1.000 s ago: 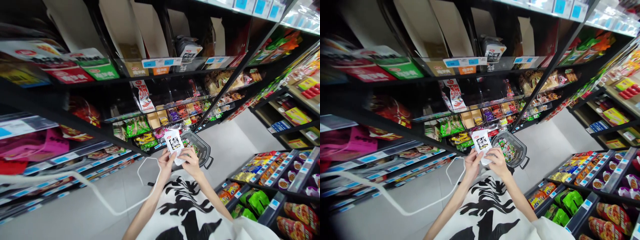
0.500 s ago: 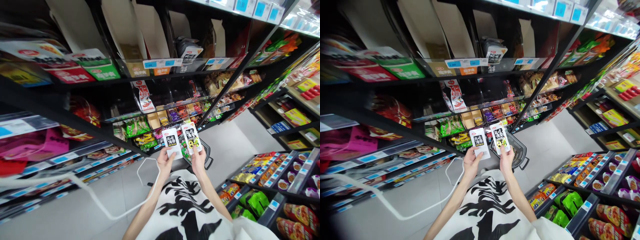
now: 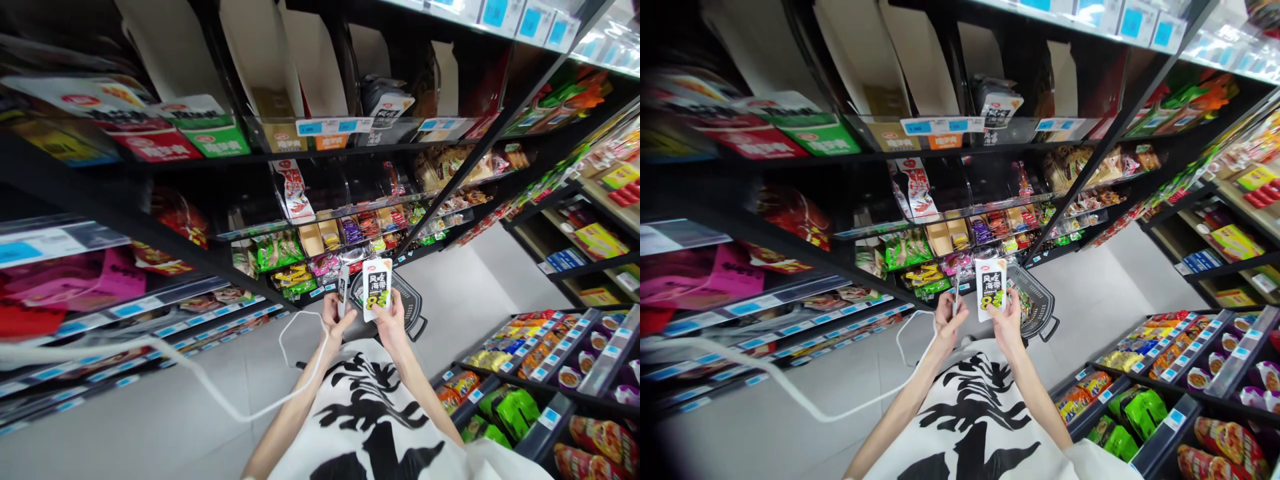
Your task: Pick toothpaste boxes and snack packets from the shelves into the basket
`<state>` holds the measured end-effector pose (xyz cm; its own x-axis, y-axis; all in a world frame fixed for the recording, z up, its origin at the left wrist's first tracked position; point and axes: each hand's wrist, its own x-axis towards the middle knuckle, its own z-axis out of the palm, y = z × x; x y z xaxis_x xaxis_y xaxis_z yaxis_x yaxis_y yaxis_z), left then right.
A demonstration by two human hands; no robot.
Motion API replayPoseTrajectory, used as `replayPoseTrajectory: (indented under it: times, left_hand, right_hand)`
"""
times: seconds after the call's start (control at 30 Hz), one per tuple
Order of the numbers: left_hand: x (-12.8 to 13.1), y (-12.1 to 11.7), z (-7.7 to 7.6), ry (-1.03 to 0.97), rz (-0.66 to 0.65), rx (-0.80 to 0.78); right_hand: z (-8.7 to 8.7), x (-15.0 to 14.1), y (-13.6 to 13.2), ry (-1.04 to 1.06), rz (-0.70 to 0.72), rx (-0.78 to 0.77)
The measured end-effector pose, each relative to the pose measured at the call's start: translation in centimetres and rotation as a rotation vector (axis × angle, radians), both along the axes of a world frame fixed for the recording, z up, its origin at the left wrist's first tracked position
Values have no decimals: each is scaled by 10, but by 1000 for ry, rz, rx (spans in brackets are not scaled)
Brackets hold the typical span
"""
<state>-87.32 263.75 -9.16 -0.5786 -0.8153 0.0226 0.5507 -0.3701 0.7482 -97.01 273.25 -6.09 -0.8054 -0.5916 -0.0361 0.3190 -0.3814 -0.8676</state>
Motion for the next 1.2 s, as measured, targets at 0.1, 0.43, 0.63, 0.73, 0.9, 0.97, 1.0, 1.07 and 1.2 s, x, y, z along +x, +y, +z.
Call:
replayPoseTrajectory:
  times: [0.1, 0.43, 0.63, 0.73, 0.9, 0.97, 1.0, 1.07, 1.2]
  left_hand:
    - [0, 0, 10, 102, -192, 216]
    - [-1, 4, 10, 122, -242, 399]
    - [-7, 7, -4, -16, -265, 272]
    - [-8, 4, -11, -152, -211, 79]
    - [-4, -6, -13, -353, -108, -226]
    - [-2, -7, -12, -406, -84, -266]
    - [-2, -7, -11, -426, -83, -282]
    - [-3, -6, -11, -451, -91, -295]
    - [-5, -4, -12, -429, -71, -257]
  right_hand:
    - [4, 0, 1, -8, 45, 16]
    - [4, -1, 2, -51, 95, -32]
    - [-19, -4, -3, 188, 74, 158]
    - [-26, -9, -5, 406, 73, 299]
    - [-18, -19, -5, 548, 47, 393]
    - [-10, -25, -3, 491, 64, 388]
    - [-5, -29, -2, 457, 79, 383]
    - [4, -38, 1, 409, 121, 379]
    - [28, -65, 9, 429, 219, 358]
